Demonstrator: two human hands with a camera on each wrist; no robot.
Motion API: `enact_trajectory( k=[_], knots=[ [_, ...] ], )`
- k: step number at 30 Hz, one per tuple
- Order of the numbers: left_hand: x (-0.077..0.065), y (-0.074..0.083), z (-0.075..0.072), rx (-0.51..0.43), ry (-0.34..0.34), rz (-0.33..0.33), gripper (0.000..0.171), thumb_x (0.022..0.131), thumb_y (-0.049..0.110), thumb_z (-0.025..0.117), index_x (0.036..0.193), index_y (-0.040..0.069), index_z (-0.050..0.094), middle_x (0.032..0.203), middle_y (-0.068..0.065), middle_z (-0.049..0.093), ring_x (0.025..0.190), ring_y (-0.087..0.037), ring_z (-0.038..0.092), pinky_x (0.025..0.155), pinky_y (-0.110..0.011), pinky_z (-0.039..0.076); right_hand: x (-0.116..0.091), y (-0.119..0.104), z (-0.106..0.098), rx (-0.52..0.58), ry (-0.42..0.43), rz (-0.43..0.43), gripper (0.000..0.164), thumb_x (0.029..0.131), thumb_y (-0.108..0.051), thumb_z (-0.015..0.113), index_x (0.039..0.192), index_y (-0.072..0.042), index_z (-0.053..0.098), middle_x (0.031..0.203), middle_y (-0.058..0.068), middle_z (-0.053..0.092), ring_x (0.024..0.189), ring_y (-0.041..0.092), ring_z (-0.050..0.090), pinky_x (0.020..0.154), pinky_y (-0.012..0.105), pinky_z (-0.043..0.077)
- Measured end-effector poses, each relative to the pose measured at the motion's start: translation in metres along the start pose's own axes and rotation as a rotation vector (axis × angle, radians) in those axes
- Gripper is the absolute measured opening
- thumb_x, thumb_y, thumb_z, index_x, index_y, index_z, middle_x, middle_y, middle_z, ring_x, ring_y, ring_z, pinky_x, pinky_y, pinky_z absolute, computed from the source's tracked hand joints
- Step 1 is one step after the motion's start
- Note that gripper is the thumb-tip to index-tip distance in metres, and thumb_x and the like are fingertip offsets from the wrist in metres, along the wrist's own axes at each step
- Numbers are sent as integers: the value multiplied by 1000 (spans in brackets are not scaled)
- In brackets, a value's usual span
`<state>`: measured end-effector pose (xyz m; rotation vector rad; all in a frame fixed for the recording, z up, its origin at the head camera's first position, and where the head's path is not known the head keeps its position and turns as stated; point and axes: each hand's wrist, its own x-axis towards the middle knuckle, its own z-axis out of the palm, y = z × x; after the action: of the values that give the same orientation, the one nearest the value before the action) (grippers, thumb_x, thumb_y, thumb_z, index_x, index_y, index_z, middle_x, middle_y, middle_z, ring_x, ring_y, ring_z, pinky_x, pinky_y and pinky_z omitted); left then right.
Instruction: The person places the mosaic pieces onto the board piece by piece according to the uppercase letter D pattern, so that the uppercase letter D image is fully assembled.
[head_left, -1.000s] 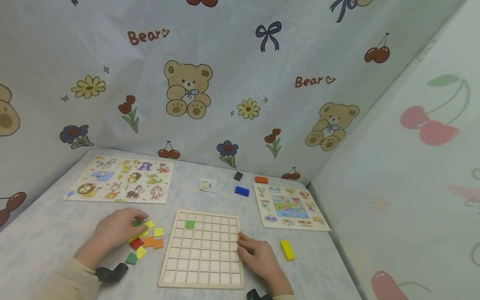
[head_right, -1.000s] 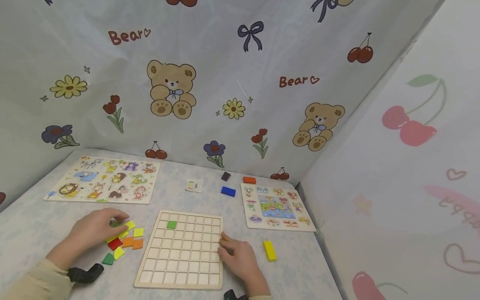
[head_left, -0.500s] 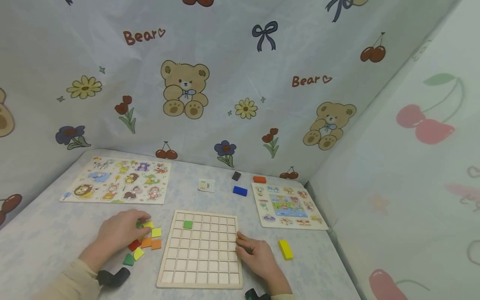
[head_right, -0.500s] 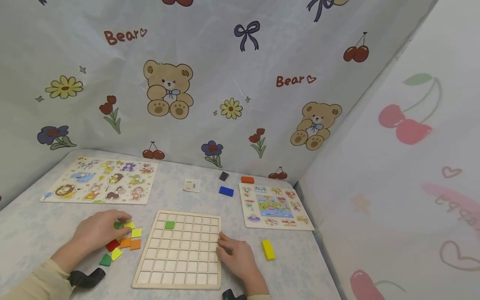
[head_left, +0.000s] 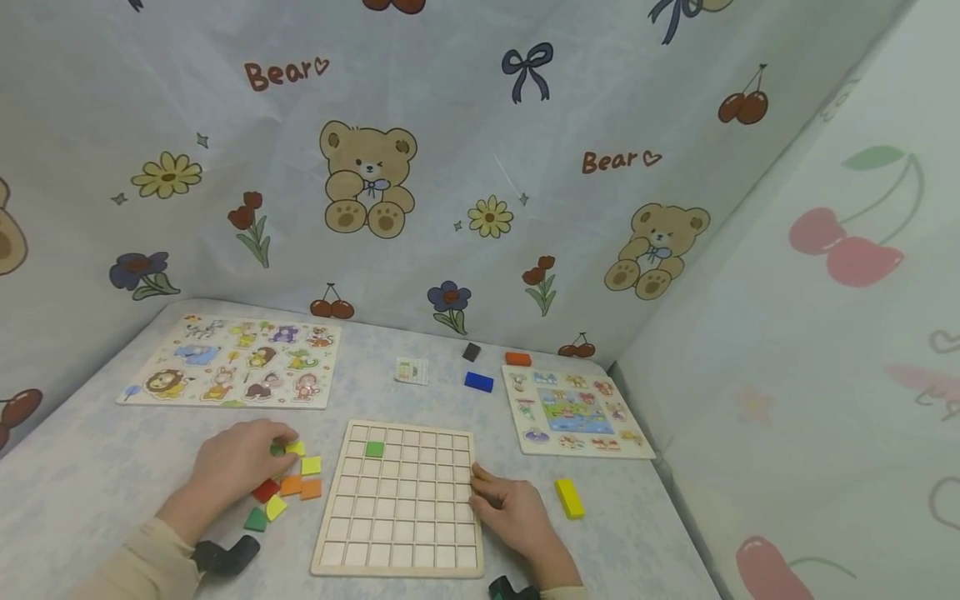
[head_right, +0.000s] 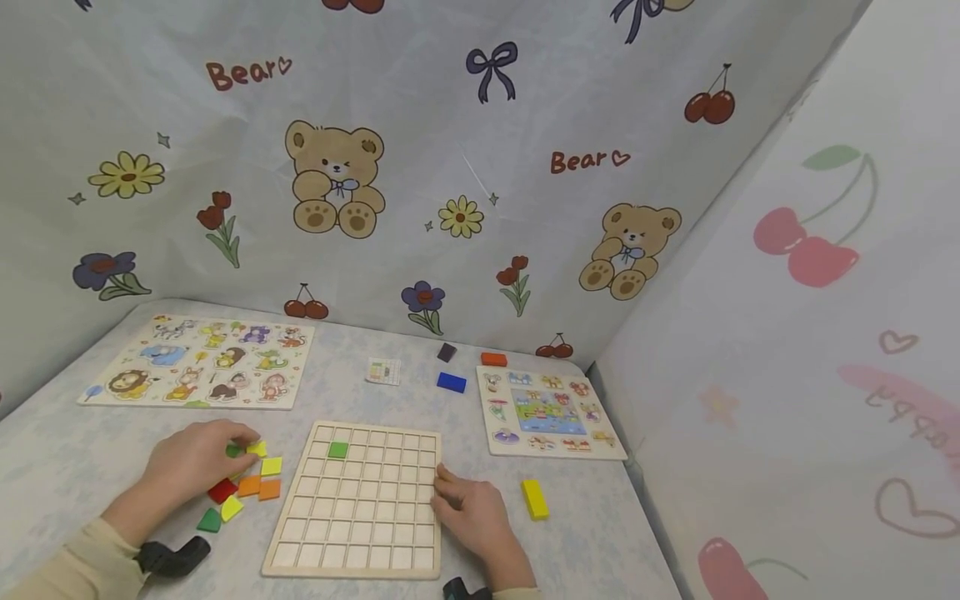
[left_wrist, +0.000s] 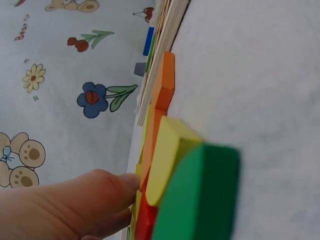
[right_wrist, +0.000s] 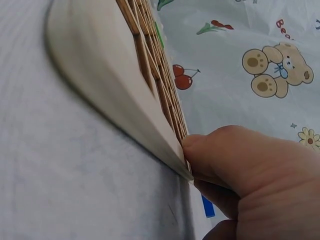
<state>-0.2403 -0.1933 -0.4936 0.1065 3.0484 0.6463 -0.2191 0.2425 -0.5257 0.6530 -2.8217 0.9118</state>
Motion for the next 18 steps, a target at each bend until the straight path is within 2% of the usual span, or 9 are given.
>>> enact_trajectory(
  k=[6,10,14,18],
  knots=[
    [3,2,3,-33,29,23,39,82,34,83,116,15,77,110,-6,76,91,-24,67,67,-41,52,2,-1,0,-13,2,-3,35,96,-28,72,128,-13,72,137,-5,65,120,17,67,96,41,56],
    [3,12,9,-117,35,57,36,82,41,83,113,22,78,106,3,76,90,-17,67,68,-38,51,2,-2,-2,-15,-13,20,35,97,-29,72,128,-14,72,137,-5,65,121,17,67,97,41,56],
    [-2,32,25,-218,51,150,31,83,43,84,109,28,78,105,11,75,86,-9,66,70,-34,52,2,-4,-3,-4,-28,48,35,97,-30,72,128,-14,72,137,-4,65,122,19,66,97,42,56],
    [-4,52,43,-235,113,261,23,83,39,84,104,32,78,99,18,73,81,-2,65,66,-27,51,1,-5,-2,11,-30,59,36,97,-31,71,129,-15,72,138,-5,65,123,18,66,98,41,55]
  ],
)
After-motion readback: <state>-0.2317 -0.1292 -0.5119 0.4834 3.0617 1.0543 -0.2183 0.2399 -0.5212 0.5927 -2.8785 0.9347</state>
